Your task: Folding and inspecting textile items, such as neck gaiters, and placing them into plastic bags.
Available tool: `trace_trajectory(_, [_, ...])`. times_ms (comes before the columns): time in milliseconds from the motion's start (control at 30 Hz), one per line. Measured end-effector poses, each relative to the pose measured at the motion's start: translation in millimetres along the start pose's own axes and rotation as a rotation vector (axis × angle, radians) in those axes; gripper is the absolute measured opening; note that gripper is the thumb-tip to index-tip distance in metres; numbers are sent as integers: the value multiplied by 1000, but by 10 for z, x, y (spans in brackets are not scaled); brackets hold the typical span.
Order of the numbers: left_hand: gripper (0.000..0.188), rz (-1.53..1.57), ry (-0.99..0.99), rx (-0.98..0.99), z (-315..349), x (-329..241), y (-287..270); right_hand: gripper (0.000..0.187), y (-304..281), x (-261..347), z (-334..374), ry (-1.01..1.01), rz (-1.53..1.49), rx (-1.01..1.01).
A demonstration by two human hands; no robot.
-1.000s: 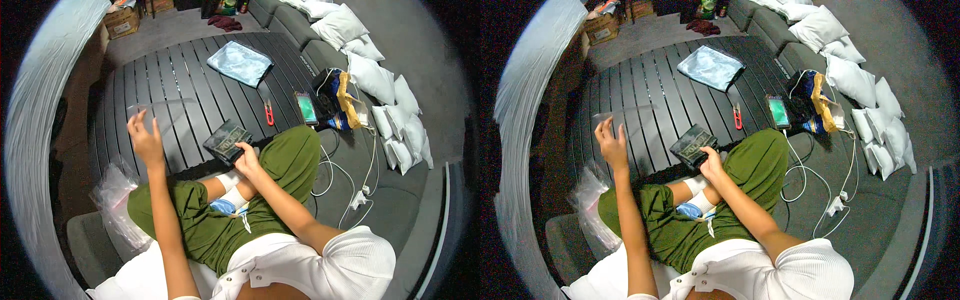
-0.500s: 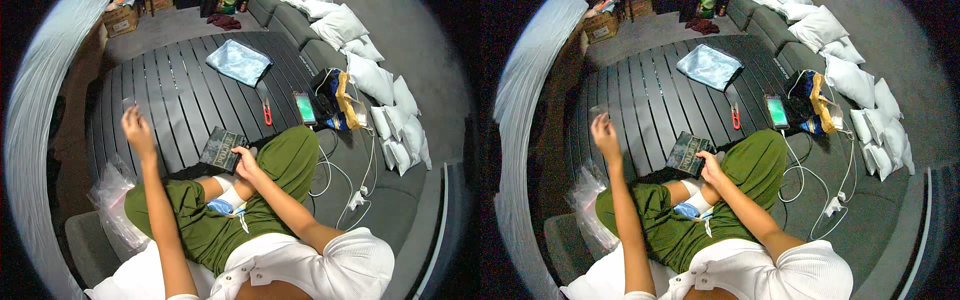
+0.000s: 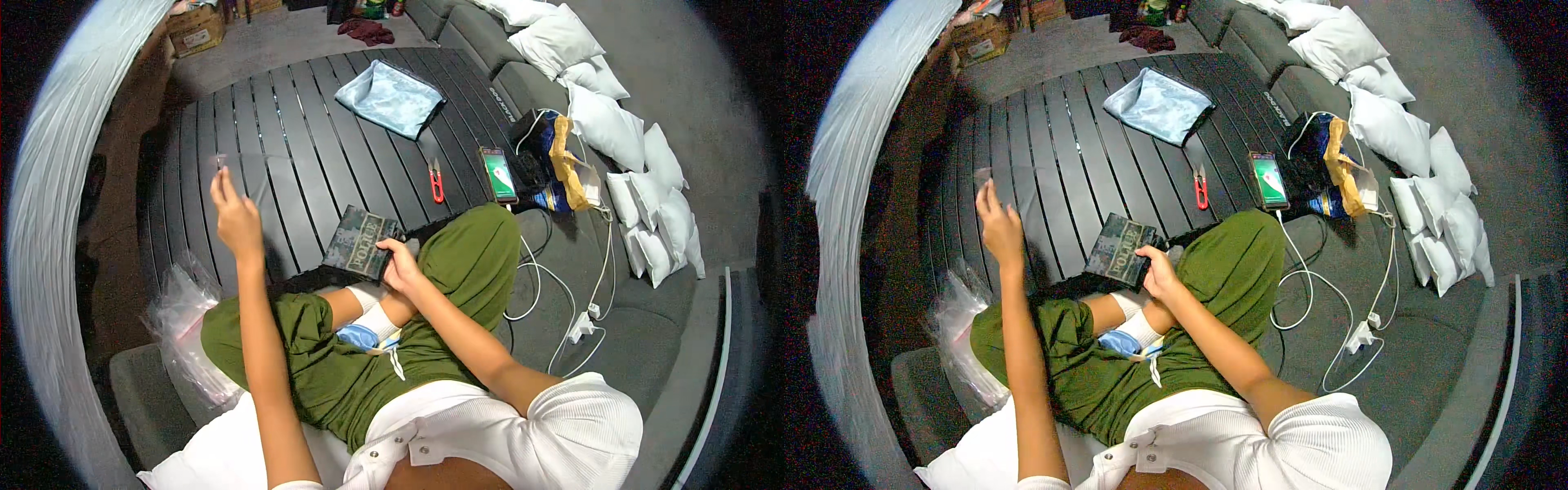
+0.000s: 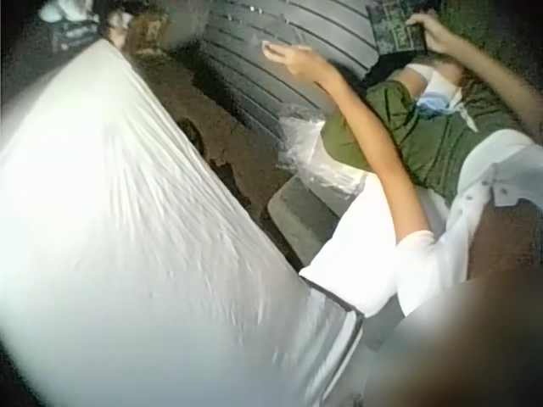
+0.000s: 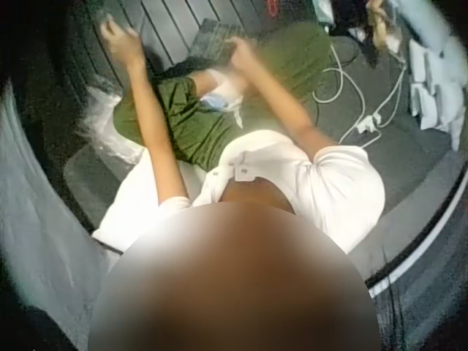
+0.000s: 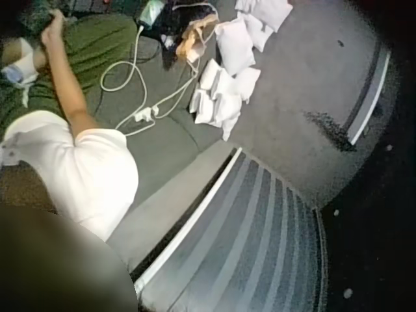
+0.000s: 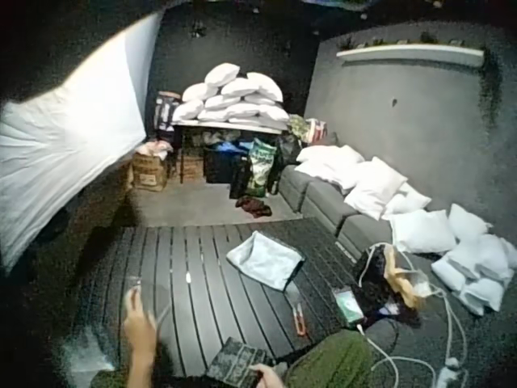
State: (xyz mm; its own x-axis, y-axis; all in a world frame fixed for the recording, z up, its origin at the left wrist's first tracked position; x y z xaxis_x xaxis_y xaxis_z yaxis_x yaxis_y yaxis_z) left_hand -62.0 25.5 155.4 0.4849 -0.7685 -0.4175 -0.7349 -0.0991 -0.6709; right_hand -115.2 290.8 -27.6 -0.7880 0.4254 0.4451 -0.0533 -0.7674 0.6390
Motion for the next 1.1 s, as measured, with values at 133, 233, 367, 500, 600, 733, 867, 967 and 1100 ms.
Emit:
trace_trajectory(133, [54,35,66,90,129,-174,152,23,-1,-16,-14,31,-11,6])
trace_trajectory(233, [57,80,147,182,267,-376,298,24,-39,-10,-31,29,-5,0])
trace_trajectory(367, [57,38,371,223,512,-669,409,25,-14,-15,-29,19,1,17])
trace_trajectory(500, [58,62,471,306,733,-731,626,26,4,-27,-21,21,9,22])
trace_trajectory(600, [60,65,505,352,820,-770,720,27,-40,-21,-41,22,21,11])
trace_trajectory(733, [60,79,567,365,897,-755,773,28,-53,-19,-47,9,37,-7])
trace_trajectory(867, [58,67,558,445,919,-746,813,29,3,-13,-13,4,38,20])
trace_trajectory(967, [52,68,584,449,926,-764,818,28,-11,-11,-23,2,43,18])
trace_trajectory(1100, [60,99,535,497,934,-721,853,28,-14,-36,-46,6,37,35])
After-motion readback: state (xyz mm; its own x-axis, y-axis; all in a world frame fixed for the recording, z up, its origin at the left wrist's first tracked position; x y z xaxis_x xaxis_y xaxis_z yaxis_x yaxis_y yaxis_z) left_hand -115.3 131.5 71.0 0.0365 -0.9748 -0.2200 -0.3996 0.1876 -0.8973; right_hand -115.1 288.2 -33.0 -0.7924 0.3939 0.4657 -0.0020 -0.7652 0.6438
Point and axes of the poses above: each hand's wrist, its own z-axis away from the middle knuckle, its own y-axis out of the palm, x = y × z, the point moved 8 cm from there along -z, towards the middle knuckle, and after that the axes turned 3 degrees about -x, right-handed, at the moved point
